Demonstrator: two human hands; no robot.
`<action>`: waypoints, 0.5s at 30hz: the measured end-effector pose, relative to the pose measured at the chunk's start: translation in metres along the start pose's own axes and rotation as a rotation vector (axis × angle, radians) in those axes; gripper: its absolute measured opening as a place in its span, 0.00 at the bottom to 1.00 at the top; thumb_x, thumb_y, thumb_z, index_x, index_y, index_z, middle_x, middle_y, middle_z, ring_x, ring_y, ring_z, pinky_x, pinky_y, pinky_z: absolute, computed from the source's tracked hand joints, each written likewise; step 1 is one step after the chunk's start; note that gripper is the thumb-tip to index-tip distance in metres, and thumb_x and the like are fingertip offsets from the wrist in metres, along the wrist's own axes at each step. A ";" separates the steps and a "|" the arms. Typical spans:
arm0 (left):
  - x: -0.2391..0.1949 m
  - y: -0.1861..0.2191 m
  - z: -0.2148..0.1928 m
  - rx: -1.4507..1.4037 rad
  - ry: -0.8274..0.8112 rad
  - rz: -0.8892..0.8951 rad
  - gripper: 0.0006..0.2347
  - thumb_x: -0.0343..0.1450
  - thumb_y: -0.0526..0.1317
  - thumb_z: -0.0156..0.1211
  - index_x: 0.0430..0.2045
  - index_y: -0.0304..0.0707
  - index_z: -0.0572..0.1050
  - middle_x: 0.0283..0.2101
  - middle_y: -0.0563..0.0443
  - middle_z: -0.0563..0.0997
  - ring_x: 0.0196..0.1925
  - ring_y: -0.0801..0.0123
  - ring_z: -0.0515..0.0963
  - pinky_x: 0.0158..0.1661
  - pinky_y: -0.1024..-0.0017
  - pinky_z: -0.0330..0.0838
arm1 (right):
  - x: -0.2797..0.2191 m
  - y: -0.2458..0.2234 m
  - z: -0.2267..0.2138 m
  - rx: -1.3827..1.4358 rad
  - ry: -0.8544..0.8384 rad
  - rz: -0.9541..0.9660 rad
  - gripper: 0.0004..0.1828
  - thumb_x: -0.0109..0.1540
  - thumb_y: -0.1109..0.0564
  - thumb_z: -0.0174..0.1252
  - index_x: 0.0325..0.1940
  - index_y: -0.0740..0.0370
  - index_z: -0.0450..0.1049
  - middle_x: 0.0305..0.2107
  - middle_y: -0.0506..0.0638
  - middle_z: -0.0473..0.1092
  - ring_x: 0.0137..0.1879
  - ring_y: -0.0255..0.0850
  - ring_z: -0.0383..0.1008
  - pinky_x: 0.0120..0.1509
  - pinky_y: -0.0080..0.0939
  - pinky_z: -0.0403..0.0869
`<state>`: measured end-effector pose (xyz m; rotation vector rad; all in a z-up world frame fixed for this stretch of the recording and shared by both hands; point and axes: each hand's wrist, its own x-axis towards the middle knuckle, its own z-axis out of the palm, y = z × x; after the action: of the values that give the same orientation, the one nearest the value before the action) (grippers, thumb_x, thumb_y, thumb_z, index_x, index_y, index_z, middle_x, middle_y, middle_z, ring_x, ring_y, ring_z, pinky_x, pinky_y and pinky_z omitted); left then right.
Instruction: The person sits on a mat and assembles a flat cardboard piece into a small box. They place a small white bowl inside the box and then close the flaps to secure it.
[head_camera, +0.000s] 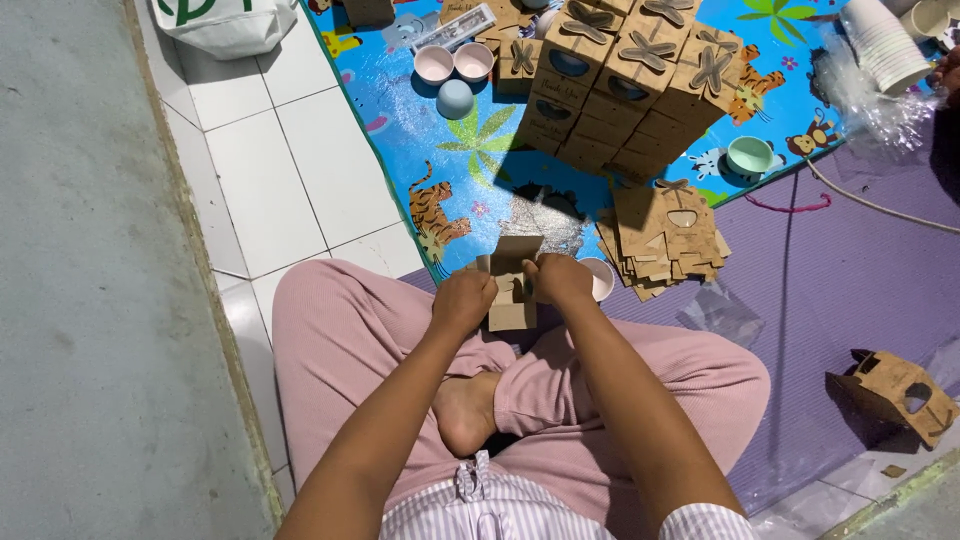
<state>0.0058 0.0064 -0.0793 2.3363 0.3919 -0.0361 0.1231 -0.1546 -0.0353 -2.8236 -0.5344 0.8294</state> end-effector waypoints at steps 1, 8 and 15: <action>-0.001 -0.001 0.001 0.000 0.001 0.000 0.15 0.71 0.46 0.48 0.18 0.36 0.75 0.26 0.32 0.79 0.39 0.33 0.80 0.41 0.43 0.75 | 0.000 0.002 0.001 -0.001 0.000 0.000 0.27 0.69 0.38 0.44 0.51 0.58 0.81 0.43 0.62 0.79 0.57 0.60 0.78 0.60 0.59 0.75; -0.007 0.005 -0.004 -0.012 0.023 -0.012 0.17 0.72 0.49 0.48 0.19 0.35 0.75 0.28 0.31 0.78 0.41 0.32 0.79 0.43 0.41 0.74 | 0.022 0.020 0.025 -0.019 0.006 0.027 0.28 0.69 0.37 0.43 0.50 0.57 0.81 0.42 0.61 0.79 0.56 0.59 0.78 0.58 0.62 0.75; -0.003 -0.005 0.003 0.035 -0.005 -0.191 0.15 0.68 0.49 0.49 0.17 0.36 0.74 0.26 0.35 0.79 0.39 0.36 0.81 0.42 0.45 0.75 | 0.024 0.018 0.023 -0.020 -0.028 -0.083 0.24 0.68 0.41 0.43 0.50 0.54 0.81 0.43 0.62 0.79 0.57 0.61 0.77 0.60 0.61 0.75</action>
<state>0.0020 0.0069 -0.0845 2.3249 0.6155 -0.1422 0.1348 -0.1610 -0.0704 -2.7900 -0.6618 0.8538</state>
